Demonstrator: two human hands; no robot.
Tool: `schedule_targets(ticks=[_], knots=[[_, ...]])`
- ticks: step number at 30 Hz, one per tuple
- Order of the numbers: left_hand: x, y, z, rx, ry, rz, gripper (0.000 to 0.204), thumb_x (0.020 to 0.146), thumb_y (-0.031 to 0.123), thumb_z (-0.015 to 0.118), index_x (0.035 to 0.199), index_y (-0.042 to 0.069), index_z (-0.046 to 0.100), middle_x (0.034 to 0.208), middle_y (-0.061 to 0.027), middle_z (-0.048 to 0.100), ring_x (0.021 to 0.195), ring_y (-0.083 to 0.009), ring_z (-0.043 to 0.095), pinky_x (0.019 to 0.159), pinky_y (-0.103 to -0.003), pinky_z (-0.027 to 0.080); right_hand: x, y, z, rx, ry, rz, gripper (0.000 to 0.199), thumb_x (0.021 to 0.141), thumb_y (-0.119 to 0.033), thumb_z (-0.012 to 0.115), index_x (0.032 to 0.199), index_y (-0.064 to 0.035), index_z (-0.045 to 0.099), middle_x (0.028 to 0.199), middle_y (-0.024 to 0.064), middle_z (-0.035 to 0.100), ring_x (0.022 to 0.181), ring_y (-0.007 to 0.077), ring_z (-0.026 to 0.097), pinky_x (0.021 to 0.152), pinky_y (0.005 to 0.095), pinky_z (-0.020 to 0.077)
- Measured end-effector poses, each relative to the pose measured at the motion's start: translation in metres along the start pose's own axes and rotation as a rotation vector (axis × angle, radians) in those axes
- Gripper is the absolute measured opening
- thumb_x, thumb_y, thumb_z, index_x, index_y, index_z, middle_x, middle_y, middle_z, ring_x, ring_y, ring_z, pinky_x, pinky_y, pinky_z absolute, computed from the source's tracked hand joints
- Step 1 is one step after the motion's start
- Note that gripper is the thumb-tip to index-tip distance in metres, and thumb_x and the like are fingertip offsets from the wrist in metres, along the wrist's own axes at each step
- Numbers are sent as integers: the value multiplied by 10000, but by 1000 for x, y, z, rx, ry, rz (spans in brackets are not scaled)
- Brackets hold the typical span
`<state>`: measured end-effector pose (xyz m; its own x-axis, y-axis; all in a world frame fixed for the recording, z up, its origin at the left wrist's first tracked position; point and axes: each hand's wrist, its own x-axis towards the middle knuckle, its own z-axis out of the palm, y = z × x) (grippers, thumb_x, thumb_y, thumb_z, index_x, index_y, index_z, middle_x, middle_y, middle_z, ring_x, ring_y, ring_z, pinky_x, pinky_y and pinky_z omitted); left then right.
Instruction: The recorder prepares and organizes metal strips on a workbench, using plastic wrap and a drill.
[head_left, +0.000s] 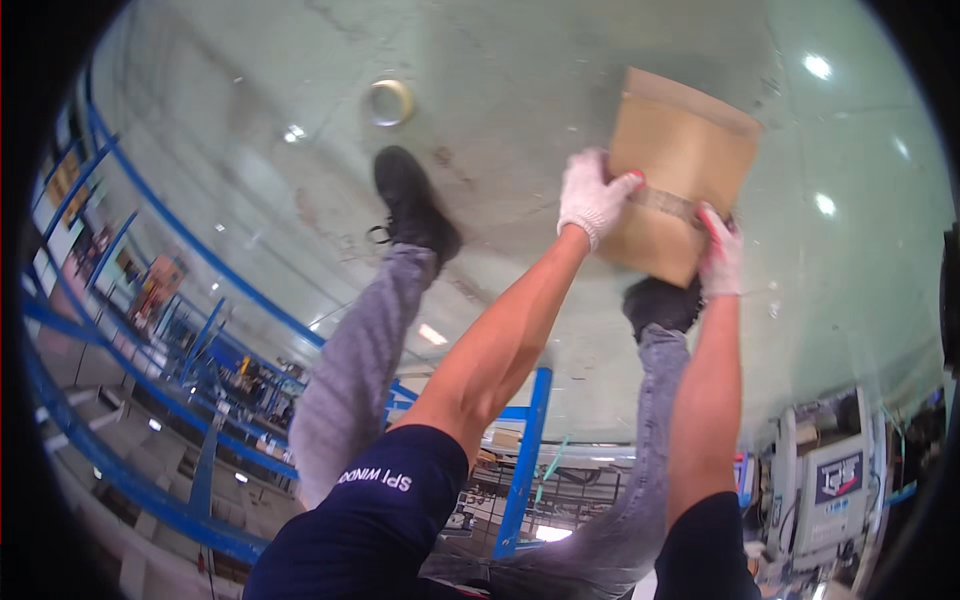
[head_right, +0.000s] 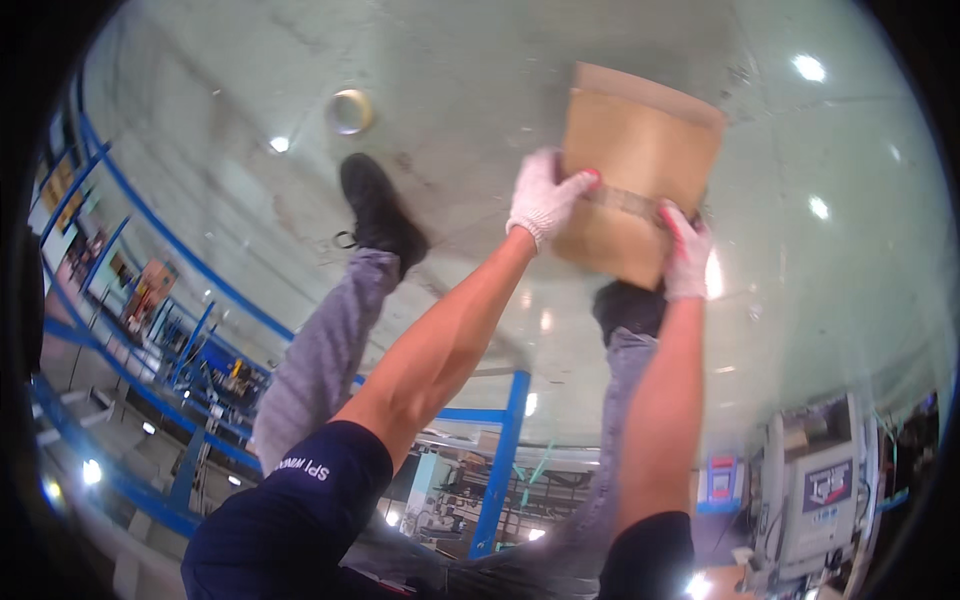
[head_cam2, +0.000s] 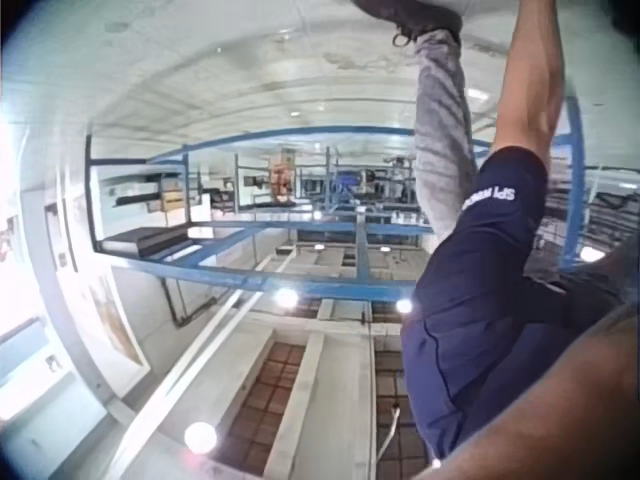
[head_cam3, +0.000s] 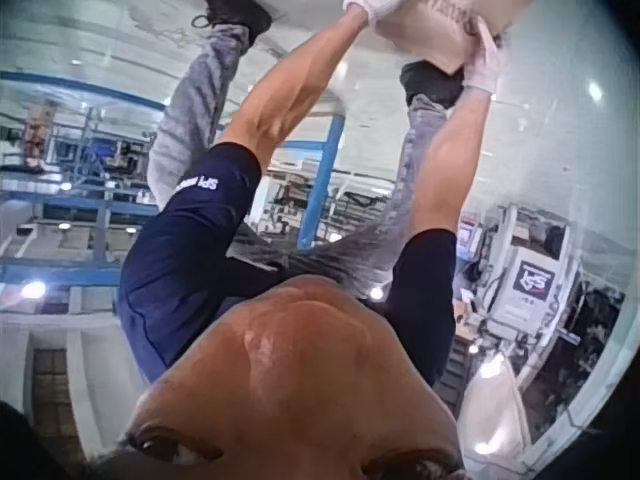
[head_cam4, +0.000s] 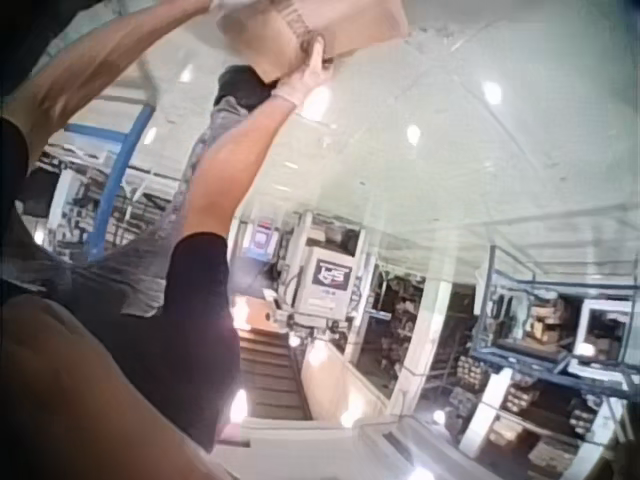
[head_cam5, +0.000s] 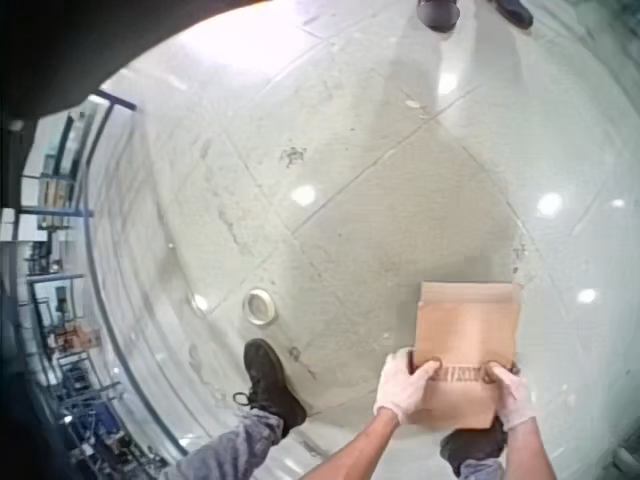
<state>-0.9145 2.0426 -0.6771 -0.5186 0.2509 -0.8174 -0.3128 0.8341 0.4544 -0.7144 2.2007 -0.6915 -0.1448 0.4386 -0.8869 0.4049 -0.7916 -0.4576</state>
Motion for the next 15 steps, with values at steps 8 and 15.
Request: schedule_targets(ticks=[8, 15], knots=[[52, -55, -200, 675, 882, 161, 648, 851, 388, 796, 1299, 0, 535, 1252, -188, 557, 1183, -354, 529, 1046, -462, 414, -75, -50, 56, -545, -433, -399, 405, 875, -14, 745, 1275, -59, 701, 1181, 142, 730, 1096, 247, 697, 914, 375, 582], [60, -45, -256, 886, 348, 190, 459, 964, 486, 650, 1125, 55, 648, 1063, -165, 735, 1067, -345, 681, 1002, -517, 470, -3, -39, 23, -140, 47, -274, 328, 922, -153, 784, 1202, -24, 671, 1094, 58, 727, 943, 181, 702, 862, 347, 575]])
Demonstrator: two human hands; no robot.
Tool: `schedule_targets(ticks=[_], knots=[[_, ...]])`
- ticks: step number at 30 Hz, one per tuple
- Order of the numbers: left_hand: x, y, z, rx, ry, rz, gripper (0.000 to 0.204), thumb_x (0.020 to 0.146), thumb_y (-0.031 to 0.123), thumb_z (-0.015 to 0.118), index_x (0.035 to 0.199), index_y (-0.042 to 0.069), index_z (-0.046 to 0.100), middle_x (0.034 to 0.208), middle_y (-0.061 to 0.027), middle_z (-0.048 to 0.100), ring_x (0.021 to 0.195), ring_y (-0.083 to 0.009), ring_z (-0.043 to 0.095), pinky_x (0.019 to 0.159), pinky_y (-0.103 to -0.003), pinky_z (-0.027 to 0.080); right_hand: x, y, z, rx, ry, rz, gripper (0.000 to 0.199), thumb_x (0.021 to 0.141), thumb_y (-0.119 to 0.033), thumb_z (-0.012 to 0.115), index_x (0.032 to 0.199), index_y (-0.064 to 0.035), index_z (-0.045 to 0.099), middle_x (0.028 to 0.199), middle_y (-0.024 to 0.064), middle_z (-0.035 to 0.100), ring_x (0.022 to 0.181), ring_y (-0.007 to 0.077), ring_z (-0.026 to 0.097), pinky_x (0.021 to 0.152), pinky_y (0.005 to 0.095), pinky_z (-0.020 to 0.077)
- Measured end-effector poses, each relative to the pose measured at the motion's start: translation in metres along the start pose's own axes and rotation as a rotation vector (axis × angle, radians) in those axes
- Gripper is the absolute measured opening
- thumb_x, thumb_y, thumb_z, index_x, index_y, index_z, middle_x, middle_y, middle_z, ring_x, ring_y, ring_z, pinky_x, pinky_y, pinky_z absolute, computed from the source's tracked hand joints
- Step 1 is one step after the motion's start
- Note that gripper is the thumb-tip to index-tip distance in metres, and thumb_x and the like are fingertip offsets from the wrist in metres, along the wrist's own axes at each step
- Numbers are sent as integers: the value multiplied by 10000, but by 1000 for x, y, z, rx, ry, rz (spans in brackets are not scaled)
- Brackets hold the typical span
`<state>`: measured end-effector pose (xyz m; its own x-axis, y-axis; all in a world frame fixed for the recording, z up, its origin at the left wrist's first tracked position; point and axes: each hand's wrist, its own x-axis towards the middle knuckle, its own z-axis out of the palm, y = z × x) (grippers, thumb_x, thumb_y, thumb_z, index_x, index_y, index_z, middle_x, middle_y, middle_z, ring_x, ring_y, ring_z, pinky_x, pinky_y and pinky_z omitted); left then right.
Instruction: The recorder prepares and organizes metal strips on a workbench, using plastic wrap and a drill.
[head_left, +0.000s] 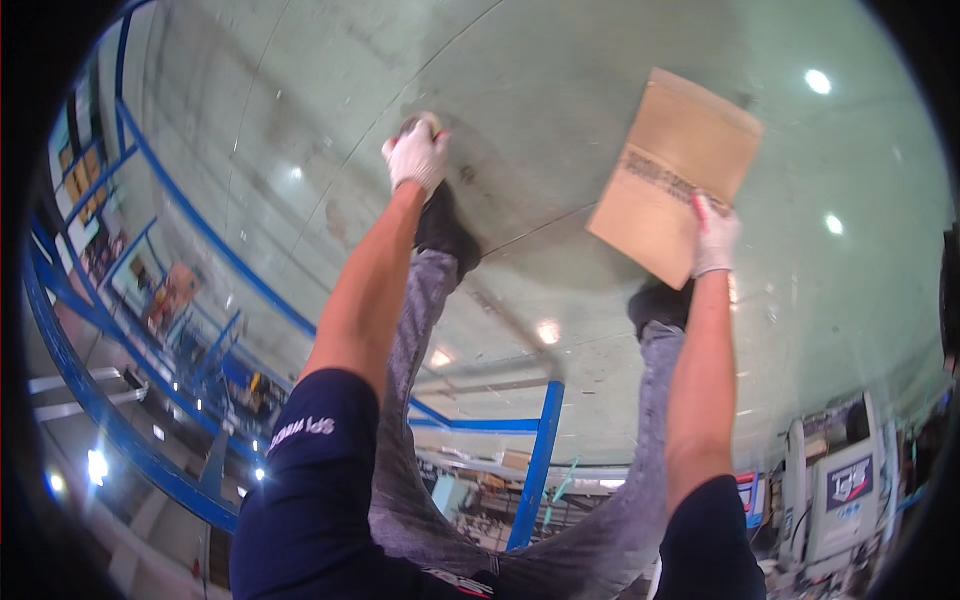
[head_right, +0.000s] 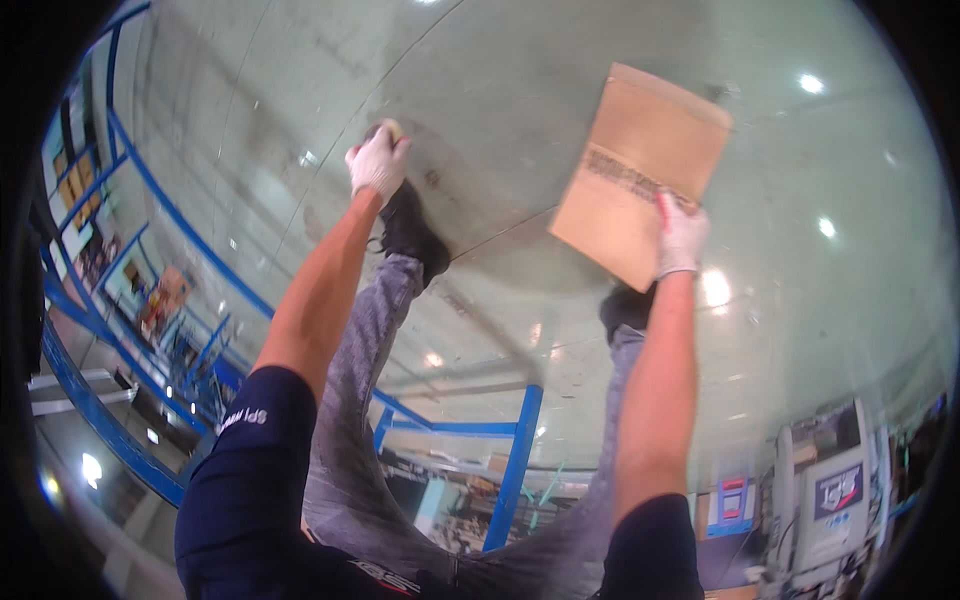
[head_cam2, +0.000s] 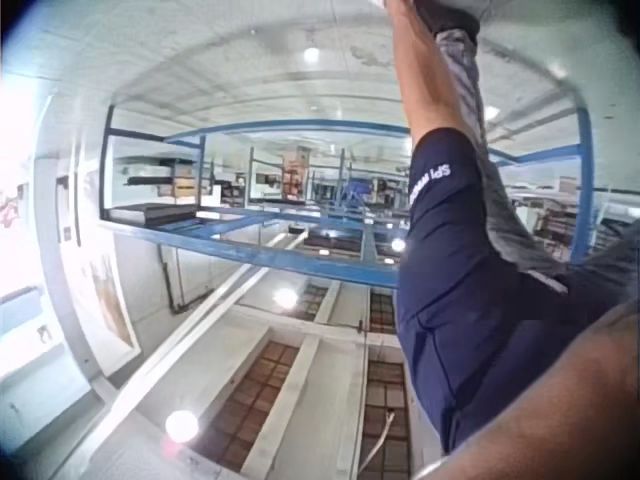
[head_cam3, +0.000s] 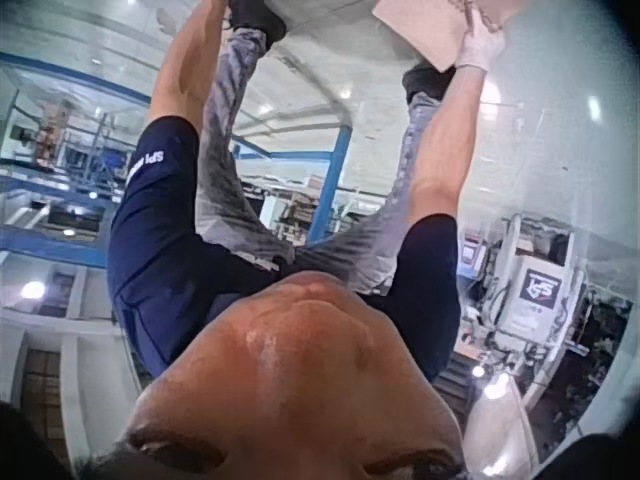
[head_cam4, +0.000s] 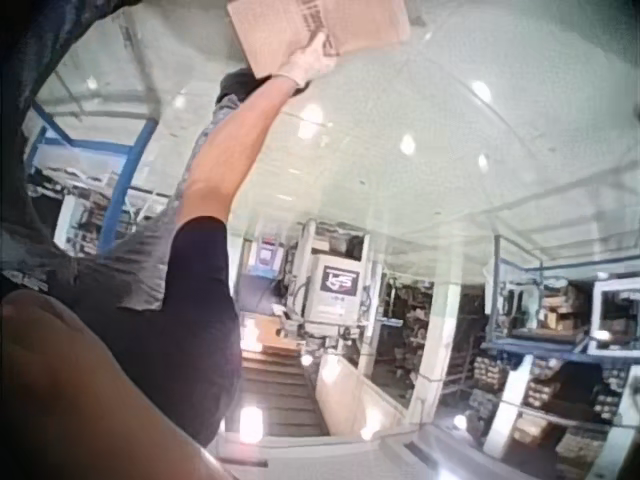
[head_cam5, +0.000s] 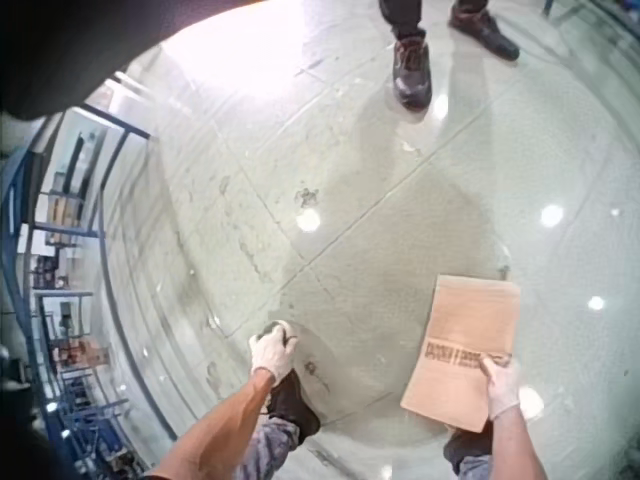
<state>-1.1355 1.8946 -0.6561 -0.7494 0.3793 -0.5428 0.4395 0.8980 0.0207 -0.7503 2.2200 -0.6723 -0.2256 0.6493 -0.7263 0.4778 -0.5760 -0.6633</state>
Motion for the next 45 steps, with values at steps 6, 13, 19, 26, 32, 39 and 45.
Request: schedule_targets(ticks=[6, 13, 19, 26, 32, 39, 45], knots=[[-98, 118, -126, -1429, -572, -185, 319, 1076, 338, 574, 1071, 23, 622, 813, -84, 681, 717, -206, 663, 680, -356, 545, -153, -146, -15, 420, -172, 139, 270, 948, -128, 752, 1173, 13, 704, 1097, 69, 732, 943, 157, 691, 859, 317, 563], [-287, 241, -354, -1590, -914, -124, 496, 932, 289, 785, 1304, 0, 633, 1173, -106, 730, 979, -196, 741, 867, -383, 611, -339, -257, -92, 277, -496, -4, 433, 967, -285, 758, 1241, 45, 694, 1189, 107, 734, 1043, 177, 702, 929, 336, 556], [-408, 258, -485, -1480, -800, 128, 450, 906, 214, 826, 1240, -35, 656, 1120, -75, 725, 994, -146, 707, 883, -335, 593, -427, -405, -149, 12, -549, -166, 527, 932, -120, 755, 1392, 30, 547, 1178, 105, 706, 1052, 184, 690, 907, 338, 568], [-496, 257, -581, -1653, -586, 234, 456, 858, 129, 842, 1253, -17, 669, 1140, -66, 730, 987, -139, 700, 907, -323, 576, -522, -556, -143, -13, -525, -533, 783, 896, -134, 753, 1533, 54, 338, 1386, 233, 613, 1246, 306, 643, 1044, 396, 526], [-535, 196, -603, -1499, -444, 312, 519, 856, 147, 844, 1309, -10, 646, 1121, -66, 746, 978, -115, 697, 900, -311, 570, -573, -636, -95, -895, -2, -1459, 1042, 854, -355, 822, 1630, -14, 216, 1440, 329, 553, 1269, 455, 615, 1065, 431, 513], [-541, 149, -557, -1841, -608, 112, 471, 899, 166, 804, 1311, 4, 642, 1069, -55, 740, 1009, -134, 705, 899, -329, 574, -570, -650, -13, -1367, -700, -956, 665, 899, -663, 646, 1095, -31, 709, 994, 238, 735, 991, 418, 703, 857, 460, 554], [-575, 136, -509, -1837, -482, 218, 451, 876, 215, 855, 1254, 25, 699, 1081, -20, 739, 912, -101, 678, 809, -273, 548, -592, -635, 4, -1418, -537, -1033, 614, 908, -629, 662, 960, -23, 750, 860, 233, 719, 875, 411, 714, 766, 462, 549]])
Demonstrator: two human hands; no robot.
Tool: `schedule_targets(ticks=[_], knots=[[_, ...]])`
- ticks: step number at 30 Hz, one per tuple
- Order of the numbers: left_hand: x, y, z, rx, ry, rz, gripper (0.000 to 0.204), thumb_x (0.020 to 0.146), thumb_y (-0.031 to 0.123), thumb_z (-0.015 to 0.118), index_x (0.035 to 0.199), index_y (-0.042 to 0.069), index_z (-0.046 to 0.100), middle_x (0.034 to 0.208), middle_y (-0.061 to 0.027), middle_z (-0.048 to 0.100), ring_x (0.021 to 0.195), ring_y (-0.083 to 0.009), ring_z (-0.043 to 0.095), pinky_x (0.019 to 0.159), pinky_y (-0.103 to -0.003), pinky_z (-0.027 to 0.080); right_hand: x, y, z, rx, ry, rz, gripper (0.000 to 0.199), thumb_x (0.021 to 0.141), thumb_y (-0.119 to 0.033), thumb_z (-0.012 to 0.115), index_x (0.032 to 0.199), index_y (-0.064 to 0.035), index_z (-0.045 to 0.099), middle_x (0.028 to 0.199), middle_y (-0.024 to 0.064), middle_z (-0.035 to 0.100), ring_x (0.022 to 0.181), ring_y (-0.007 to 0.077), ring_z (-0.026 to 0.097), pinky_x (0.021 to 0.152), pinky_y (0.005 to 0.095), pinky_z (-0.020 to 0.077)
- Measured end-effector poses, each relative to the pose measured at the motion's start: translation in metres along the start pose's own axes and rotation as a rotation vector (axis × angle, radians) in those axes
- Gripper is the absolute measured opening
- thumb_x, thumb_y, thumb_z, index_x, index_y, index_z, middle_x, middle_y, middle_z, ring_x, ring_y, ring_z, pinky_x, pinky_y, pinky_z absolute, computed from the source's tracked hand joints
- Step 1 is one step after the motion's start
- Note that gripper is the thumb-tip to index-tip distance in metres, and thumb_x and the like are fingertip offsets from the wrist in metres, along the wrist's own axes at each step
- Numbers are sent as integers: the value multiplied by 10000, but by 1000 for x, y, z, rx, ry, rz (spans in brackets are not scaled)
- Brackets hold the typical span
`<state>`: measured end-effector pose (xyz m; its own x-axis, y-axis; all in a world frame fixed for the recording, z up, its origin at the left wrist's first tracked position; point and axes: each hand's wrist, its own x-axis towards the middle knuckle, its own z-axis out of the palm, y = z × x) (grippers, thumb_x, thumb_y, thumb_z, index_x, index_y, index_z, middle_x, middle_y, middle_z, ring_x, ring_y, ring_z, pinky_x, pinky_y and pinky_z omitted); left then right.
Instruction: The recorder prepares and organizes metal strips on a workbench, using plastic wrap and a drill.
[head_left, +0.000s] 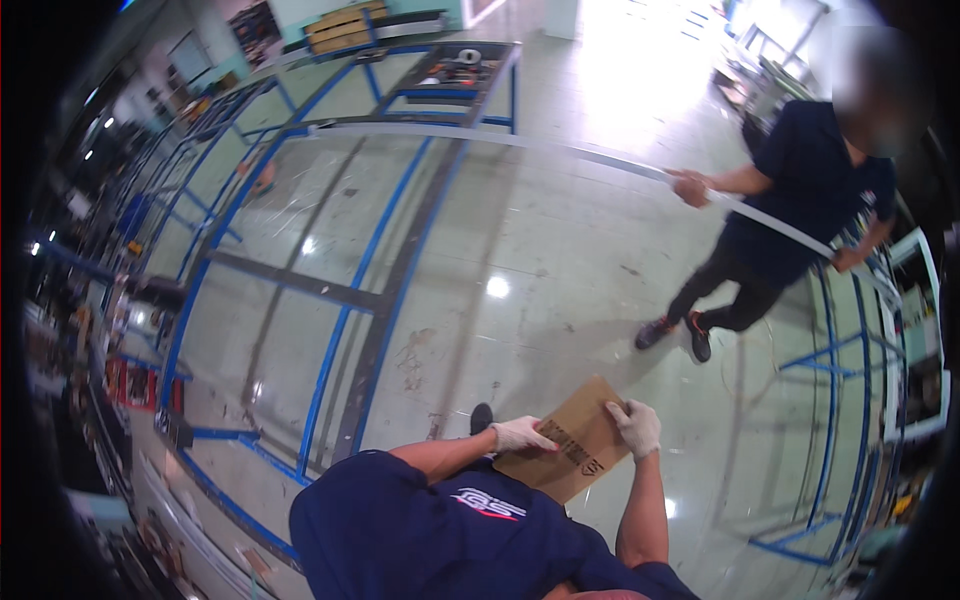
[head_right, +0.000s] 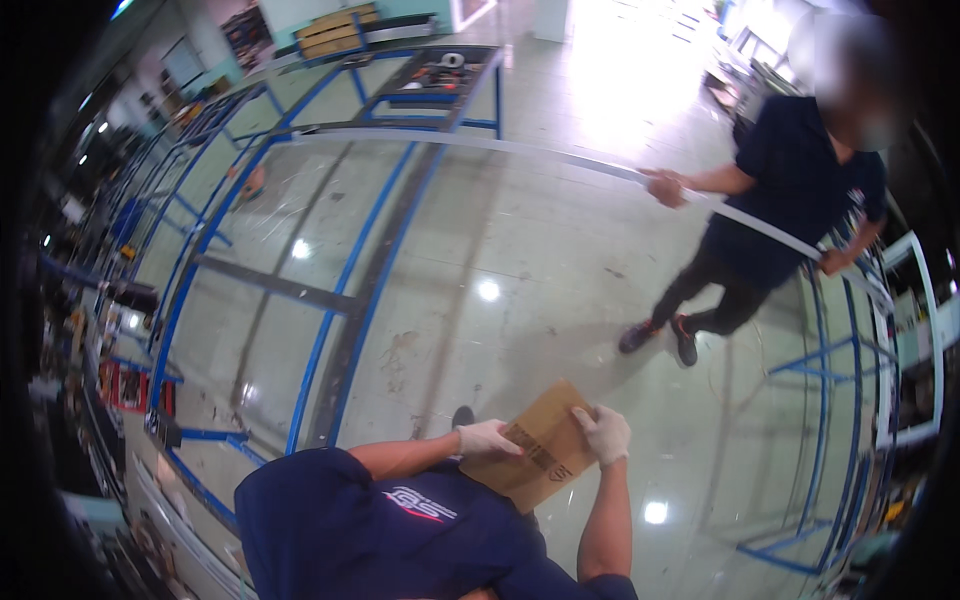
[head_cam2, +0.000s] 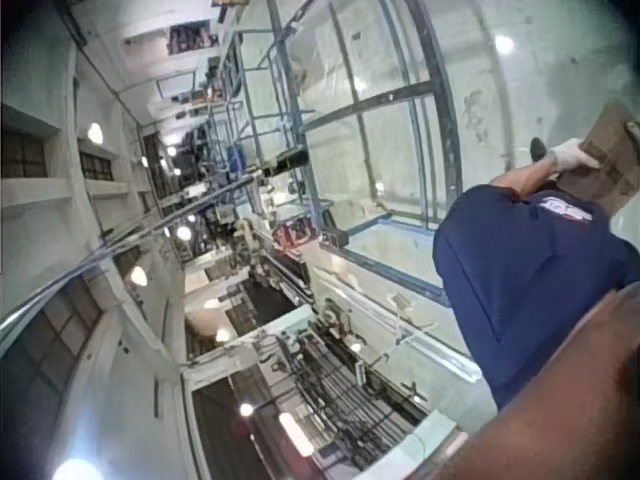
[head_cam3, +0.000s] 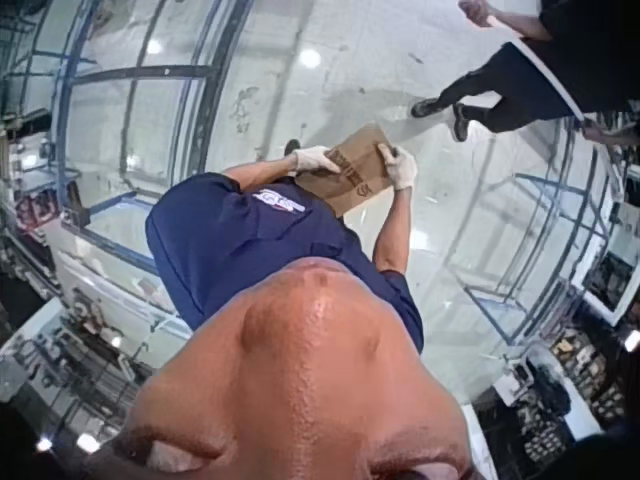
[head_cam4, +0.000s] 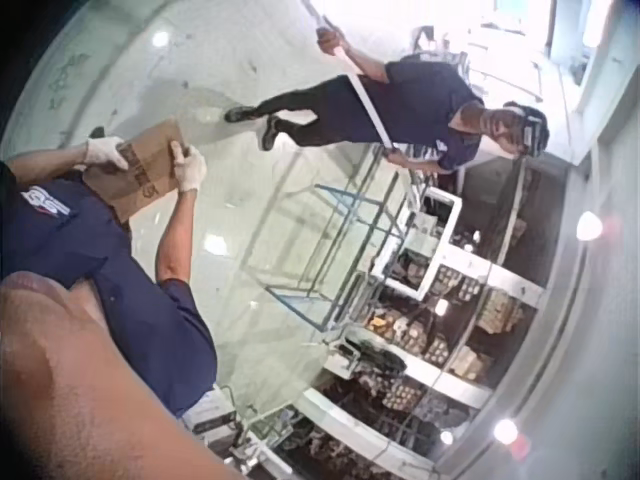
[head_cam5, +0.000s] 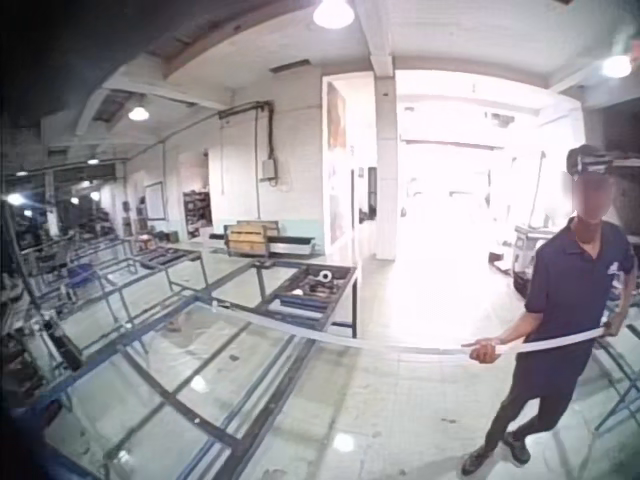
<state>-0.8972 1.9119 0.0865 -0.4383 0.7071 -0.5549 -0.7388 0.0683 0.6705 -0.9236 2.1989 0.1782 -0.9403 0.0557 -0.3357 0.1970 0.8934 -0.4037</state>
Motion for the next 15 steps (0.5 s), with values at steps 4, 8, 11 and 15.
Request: schedule_targets(ticks=[4, 8, 11, 15], knots=[[9, 4, -3, 81, 19, 44, 438, 872, 256, 857, 1212, 16, 722, 1022, -16, 745, 874, -98, 667, 778, -271, 536, -1, 16, -8, 81, -33, -158, 469, 898, -421, 772, 1039, 26, 751, 936, 186, 770, 902, 303, 753, 827, 402, 567], [-2, 21, 5, 214, 13, 89, 443, 851, 234, 853, 1209, 0, 740, 1056, -32, 761, 928, -120, 674, 843, -306, 545, -11, 24, -55, 647, -542, -117, 296, 898, -167, 748, 1095, 54, 728, 908, 121, 757, 833, 148, 681, 790, 325, 545], [5, 41, 14, 292, -133, 184, 469, 840, 252, 857, 1219, 4, 736, 1070, -35, 765, 943, -117, 680, 849, -306, 548, -33, 42, -91, 539, -535, -139, 275, 898, -108, 755, 1119, 55, 742, 940, 79, 759, 854, 100, 660, 787, 296, 539], [5, 69, -6, 344, 133, 232, 372, 854, 289, 835, 1126, 44, 771, 977, -14, 777, 844, -80, 689, 704, -260, 522, -75, 75, -140, 795, -223, -23, 154, 896, -87, 749, 990, 34, 757, 928, 62, 740, 858, 96, 663, 776, 282, 528]])
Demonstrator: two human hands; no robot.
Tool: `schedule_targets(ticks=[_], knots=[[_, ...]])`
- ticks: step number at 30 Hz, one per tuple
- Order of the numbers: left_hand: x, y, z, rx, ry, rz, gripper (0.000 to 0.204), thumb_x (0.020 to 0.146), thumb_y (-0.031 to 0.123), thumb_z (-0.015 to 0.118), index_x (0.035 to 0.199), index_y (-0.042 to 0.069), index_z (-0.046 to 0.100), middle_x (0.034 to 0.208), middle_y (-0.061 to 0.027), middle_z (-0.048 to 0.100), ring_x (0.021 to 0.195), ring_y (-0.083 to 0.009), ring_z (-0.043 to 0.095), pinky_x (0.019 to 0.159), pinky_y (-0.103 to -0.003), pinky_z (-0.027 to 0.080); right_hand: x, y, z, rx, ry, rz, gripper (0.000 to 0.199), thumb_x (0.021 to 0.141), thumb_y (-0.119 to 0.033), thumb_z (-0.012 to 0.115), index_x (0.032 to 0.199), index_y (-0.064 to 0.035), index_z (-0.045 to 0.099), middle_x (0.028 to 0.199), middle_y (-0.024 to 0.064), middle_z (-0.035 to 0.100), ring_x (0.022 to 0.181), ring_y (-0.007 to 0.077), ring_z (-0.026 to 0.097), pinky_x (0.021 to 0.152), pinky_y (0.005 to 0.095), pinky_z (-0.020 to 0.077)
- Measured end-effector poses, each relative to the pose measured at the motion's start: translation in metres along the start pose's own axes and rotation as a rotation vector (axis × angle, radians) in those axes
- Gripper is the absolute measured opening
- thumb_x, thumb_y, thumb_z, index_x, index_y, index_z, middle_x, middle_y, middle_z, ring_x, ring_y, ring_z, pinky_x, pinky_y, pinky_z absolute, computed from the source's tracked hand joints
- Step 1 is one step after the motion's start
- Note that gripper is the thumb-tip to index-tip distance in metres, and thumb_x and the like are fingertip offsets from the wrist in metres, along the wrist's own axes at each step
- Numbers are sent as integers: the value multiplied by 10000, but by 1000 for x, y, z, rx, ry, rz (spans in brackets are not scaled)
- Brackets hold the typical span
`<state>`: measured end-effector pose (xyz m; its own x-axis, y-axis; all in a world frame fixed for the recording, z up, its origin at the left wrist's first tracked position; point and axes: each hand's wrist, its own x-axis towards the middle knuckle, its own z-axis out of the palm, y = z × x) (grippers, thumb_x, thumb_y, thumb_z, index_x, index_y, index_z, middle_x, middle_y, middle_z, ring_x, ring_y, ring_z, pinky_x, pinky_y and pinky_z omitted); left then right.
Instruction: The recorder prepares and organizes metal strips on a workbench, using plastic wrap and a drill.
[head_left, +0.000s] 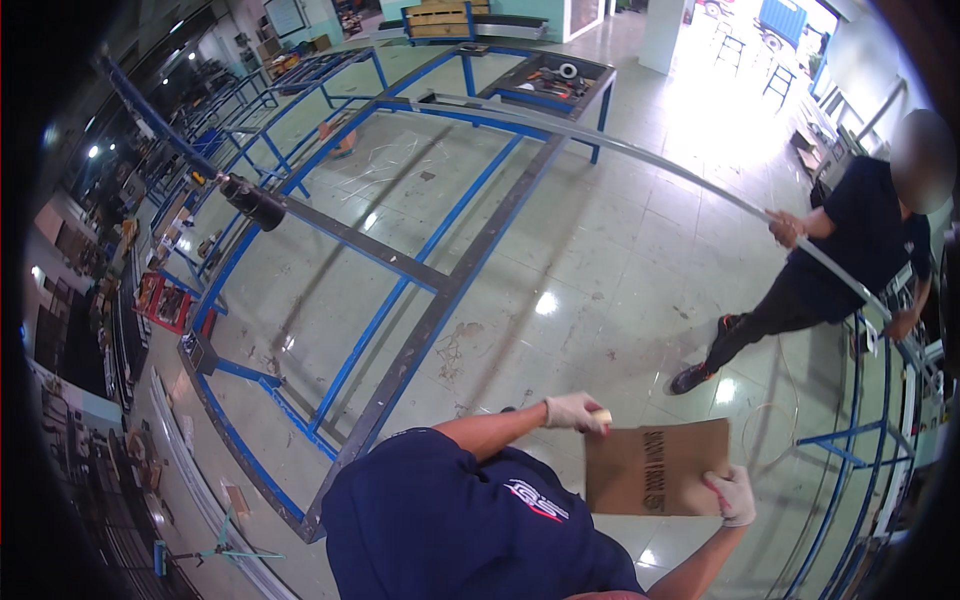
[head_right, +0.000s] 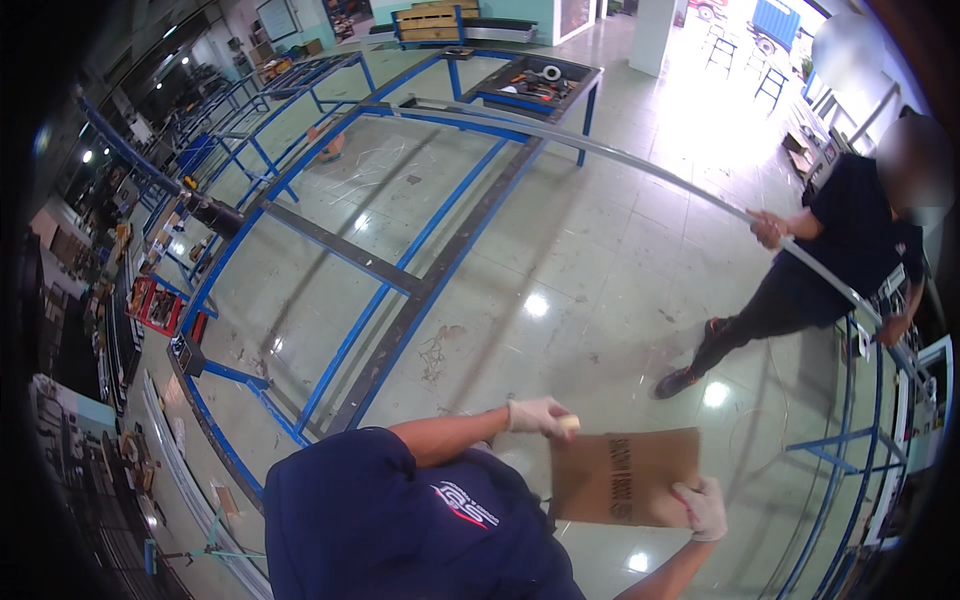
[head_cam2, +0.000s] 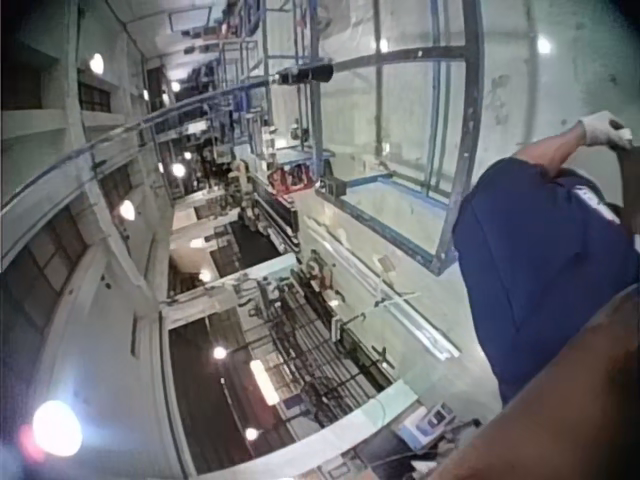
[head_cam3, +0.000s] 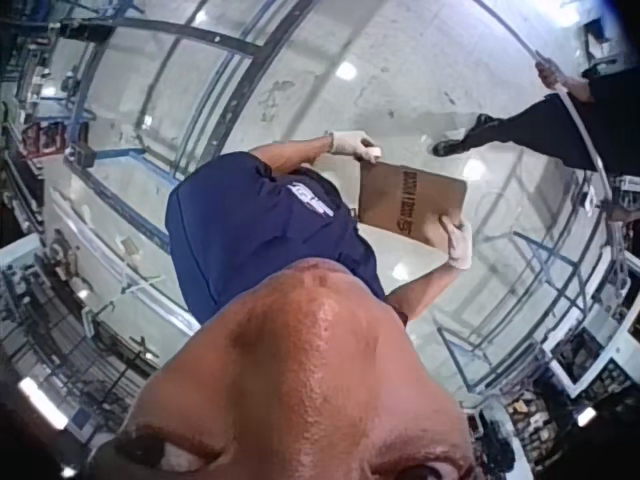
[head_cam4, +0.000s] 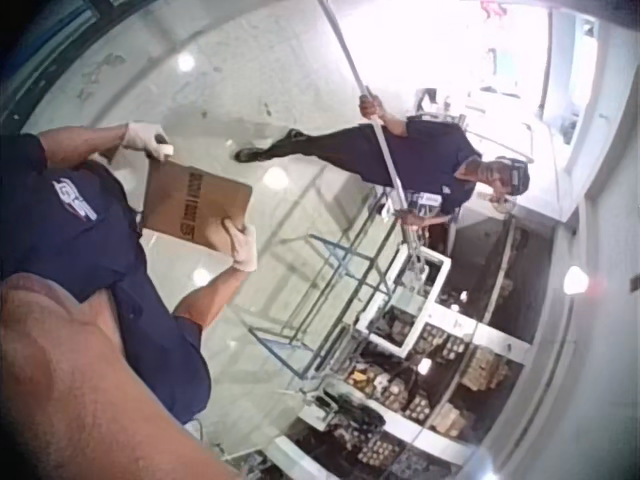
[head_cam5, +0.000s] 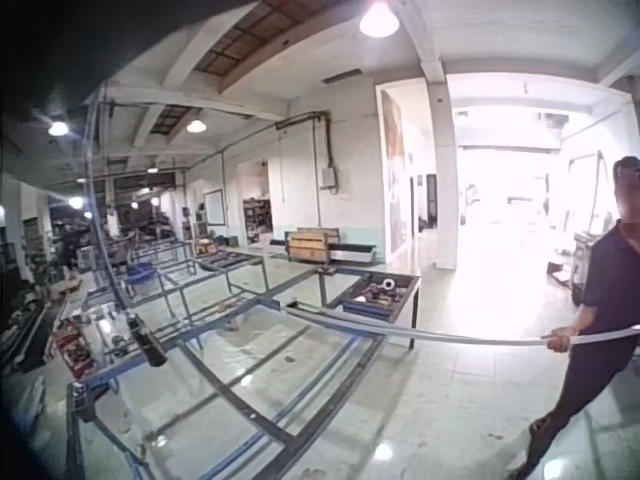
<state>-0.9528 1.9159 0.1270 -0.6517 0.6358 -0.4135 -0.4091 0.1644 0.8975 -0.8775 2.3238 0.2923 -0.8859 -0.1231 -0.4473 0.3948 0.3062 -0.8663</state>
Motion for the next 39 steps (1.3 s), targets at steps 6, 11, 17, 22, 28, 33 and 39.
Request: schedule_targets(ticks=[6, 11, 17, 22, 28, 33, 39], knots=[[-43, -42, -66, 204, 574, -218, 207, 883, 208, 761, 969, 20, 769, 854, -59, 778, 728, -131, 730, 630, -285, 553, -104, -36, 0, 163, 946, -338, 209, 915, -111, 658, 724, -26, 653, 694, 18, 639, 667, 120, 625, 621, 297, 508], [-98, -108, -64, -167, 804, -328, 277, 919, 257, 714, 874, -15, 741, 768, -129, 745, 678, -172, 721, 577, -340, 533, -105, 245, -78, 1439, 73, -962, 79, 985, -235, 575, 926, -190, 605, 712, -60, 600, 513, 151, 578, 421, 369, 493], [-180, -201, -22, 179, 662, -740, 267, 895, 219, 721, 692, 47, 693, 680, -133, 715, 531, -210, 671, 476, -382, 505, -87, 391, 31, 33, 762, 706, 348, 834, -244, 792, 1002, 59, 760, 899, 182, 772, 854, 296, 756, 778, 453, 607], [-184, -213, 37, 332, 689, -860, 329, 908, 272, 723, 987, -46, 752, 911, -174, 769, 845, -309, 747, 748, -439, 575, -102, 353, 65, -188, 809, 619, 417, 814, -352, 756, 1034, 2, 780, 976, 286, 738, 923, 421, 737, 792, 467, 577], [-104, -199, 11, 1101, 174, -556, 297, 904, 325, 673, 1024, 74, 777, 962, -172, 770, 872, -348, 740, 786, -451, 582, -109, 279, -17, 49, 756, 250, 362, 856, -277, 773, 1023, 44, 762, 895, 236, 756, 854, 297, 751, 763, 416, 566], [-31, -102, 20, 278, 558, -458, 273, 928, 238, 675, 979, -30, 683, 777, -149, 732, 611, -199, 671, 563, -339, 510, -152, 205, -71, 844, 817, -360, 254, 1006, -198, 664, 1198, -33, 688, 977, 78, 739, 738, 191, 694, 595, 365, 564], [25, -29, 41, 357, 658, -309, 298, 917, 273, 653, 1013, -8, 676, 812, -132, 760, 740, -224, 748, 668, -361, 568, -103, 249, -106, 1343, 75, -1142, 405, 1090, -309, 518, 1371, -21, 568, 1213, 139, 696, 976, 284, 713, 804, 480, 592]])
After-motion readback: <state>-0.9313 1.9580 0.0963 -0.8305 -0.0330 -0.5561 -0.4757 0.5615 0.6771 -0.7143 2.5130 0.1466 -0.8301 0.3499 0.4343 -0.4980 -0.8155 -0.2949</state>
